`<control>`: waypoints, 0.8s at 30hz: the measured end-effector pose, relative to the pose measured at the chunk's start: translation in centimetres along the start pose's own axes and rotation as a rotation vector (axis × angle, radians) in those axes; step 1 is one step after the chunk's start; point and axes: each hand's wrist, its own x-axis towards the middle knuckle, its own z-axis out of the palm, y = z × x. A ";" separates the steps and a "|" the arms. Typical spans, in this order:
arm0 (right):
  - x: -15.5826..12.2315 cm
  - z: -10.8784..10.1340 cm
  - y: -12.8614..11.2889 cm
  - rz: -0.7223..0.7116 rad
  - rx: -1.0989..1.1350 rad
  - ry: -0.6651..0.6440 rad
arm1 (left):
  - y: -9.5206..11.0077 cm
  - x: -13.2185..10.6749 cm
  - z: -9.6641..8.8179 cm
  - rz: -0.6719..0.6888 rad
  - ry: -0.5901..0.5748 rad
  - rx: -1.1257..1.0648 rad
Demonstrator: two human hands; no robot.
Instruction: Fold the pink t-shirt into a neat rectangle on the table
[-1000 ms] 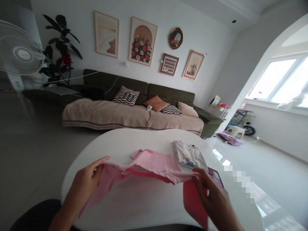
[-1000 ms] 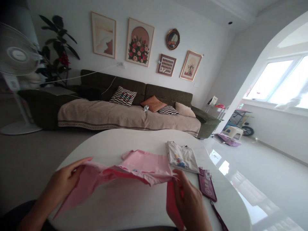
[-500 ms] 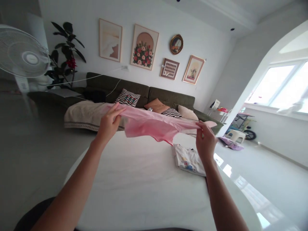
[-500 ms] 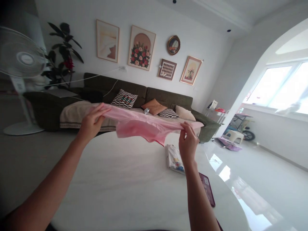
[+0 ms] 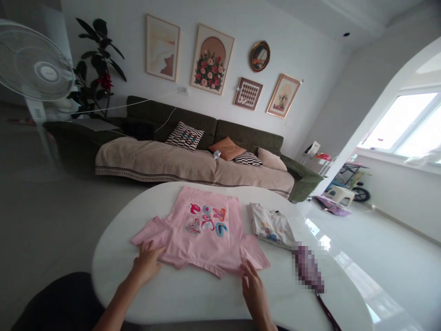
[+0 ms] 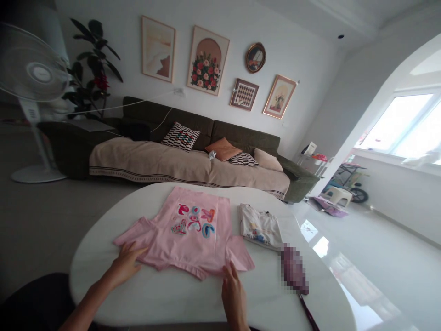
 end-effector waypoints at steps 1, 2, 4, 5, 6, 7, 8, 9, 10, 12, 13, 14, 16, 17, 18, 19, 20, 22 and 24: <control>-0.2 0.1 -0.1 0.013 -0.006 0.005 | 0.4 -0.4 0.4 -0.009 0.019 0.026; -0.3 0.1 -0.2 0.024 -0.013 0.012 | 1.0 -0.9 0.6 -0.005 0.033 0.055; 0.0 0.0 -0.4 0.054 -0.038 0.021 | 2.2 -1.5 1.1 0.048 0.021 0.080; 0.3 0.0 -0.4 0.072 -0.056 0.018 | 2.7 -1.8 1.2 0.076 -0.009 0.075; 0.5 -0.1 -0.4 0.088 -0.077 0.004 | 3.1 -2.0 1.4 0.090 -0.033 0.074; 0.8 0.0 -0.3 0.104 -0.097 -0.021 | 3.4 -2.2 1.5 0.096 -0.046 0.084; 1.1 0.0 -0.3 0.114 -0.110 -0.049 | 3.6 -2.5 1.6 0.098 -0.040 0.103; 1.4 0.1 -0.4 0.117 -0.115 -0.075 | 3.9 -2.8 1.7 0.106 -0.015 0.128; 1.9 0.2 -0.5 0.113 -0.112 -0.095 | 4.2 -3.2 1.8 0.121 0.020 0.152; 3.2 0.6 -1.1 0.089 -0.092 -0.115 | 5.4 -4.3 2.0 0.175 0.064 0.155; 4.2 0.8 -1.5 0.067 -0.081 -0.118 | 6.2 -4.9 2.0 0.227 0.041 0.108; 5.3 1.0 -1.9 0.039 -0.071 -0.123 | 7.2 -5.4 2.0 0.296 -0.036 0.028; 7.7 1.3 -2.9 -0.023 -0.059 -0.151 | 9.3 -5.9 1.9 0.499 -0.335 -0.201; 8.9 1.4 -3.3 -0.048 -0.060 -0.168 | 10.2 -5.6 1.7 0.597 -0.472 -0.319; 9.9 1.5 -3.6 -0.061 -0.070 -0.183 | 10.8 -5.0 1.4 0.658 -0.534 -0.409; 10.7 1.4 -3.8 -0.062 -0.089 -0.196 | 11.1 -4.0 1.0 0.677 -0.498 -0.451; 11.3 1.3 -3.9 -0.051 -0.117 -0.209 | 11.1 -2.7 0.5 0.659 -0.371 -0.437; 12.0 1.0 -3.8 -0.020 -0.190 -0.246 | 9.9 0.2 -0.1 0.520 -0.036 -0.263; 12.7 0.6 -3.5 -0.011 -0.270 -0.312 | 7.9 2.6 -0.1 0.358 0.082 -0.025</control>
